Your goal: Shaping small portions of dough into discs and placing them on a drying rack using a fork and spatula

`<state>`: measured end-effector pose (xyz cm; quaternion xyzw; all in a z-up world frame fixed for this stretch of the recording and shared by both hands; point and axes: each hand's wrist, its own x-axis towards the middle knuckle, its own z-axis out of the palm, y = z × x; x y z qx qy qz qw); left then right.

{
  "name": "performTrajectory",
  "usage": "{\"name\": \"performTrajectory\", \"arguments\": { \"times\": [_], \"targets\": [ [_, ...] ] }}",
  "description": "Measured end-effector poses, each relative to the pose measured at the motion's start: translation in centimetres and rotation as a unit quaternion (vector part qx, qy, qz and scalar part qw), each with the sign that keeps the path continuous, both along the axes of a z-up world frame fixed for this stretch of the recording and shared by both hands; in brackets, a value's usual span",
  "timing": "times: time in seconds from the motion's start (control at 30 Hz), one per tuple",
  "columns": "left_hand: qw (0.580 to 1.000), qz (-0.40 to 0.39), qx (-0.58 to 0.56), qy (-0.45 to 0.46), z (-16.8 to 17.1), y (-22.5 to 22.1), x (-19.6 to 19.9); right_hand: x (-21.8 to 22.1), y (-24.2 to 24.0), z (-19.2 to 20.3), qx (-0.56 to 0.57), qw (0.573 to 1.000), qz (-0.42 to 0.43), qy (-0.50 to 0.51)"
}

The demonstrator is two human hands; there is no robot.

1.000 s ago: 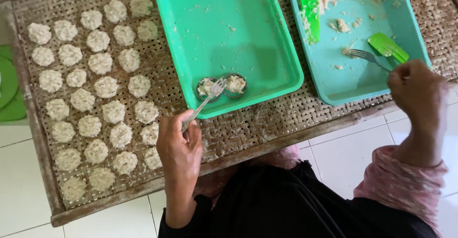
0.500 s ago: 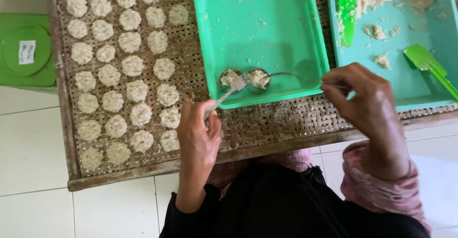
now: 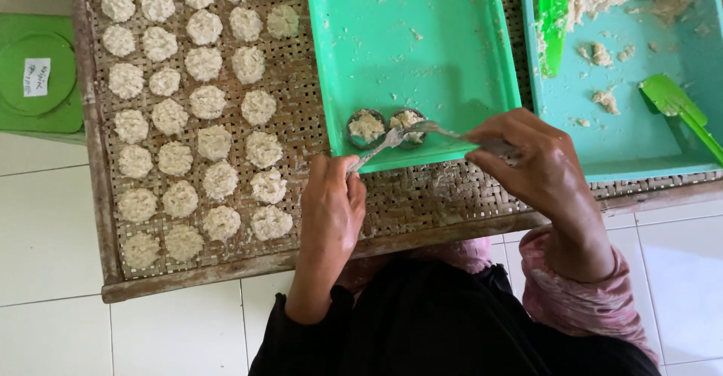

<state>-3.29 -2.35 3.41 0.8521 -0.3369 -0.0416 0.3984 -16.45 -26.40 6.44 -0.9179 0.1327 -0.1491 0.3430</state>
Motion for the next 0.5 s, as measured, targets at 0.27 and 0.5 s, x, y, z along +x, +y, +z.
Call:
{"name": "performTrajectory", "arguments": {
  "times": [0.27,0.5],
  "targets": [
    [0.998,-0.009,0.017,0.055,-1.5,0.4,1.2,0.1,-0.3,-3.2,0.078,0.99,0.027,-0.114],
    [0.999,0.015,0.019,0.04,1.3,0.7,1.2,-0.7,-1.0,-3.1,0.087,0.983,-0.004,-0.161]
  ]
}}
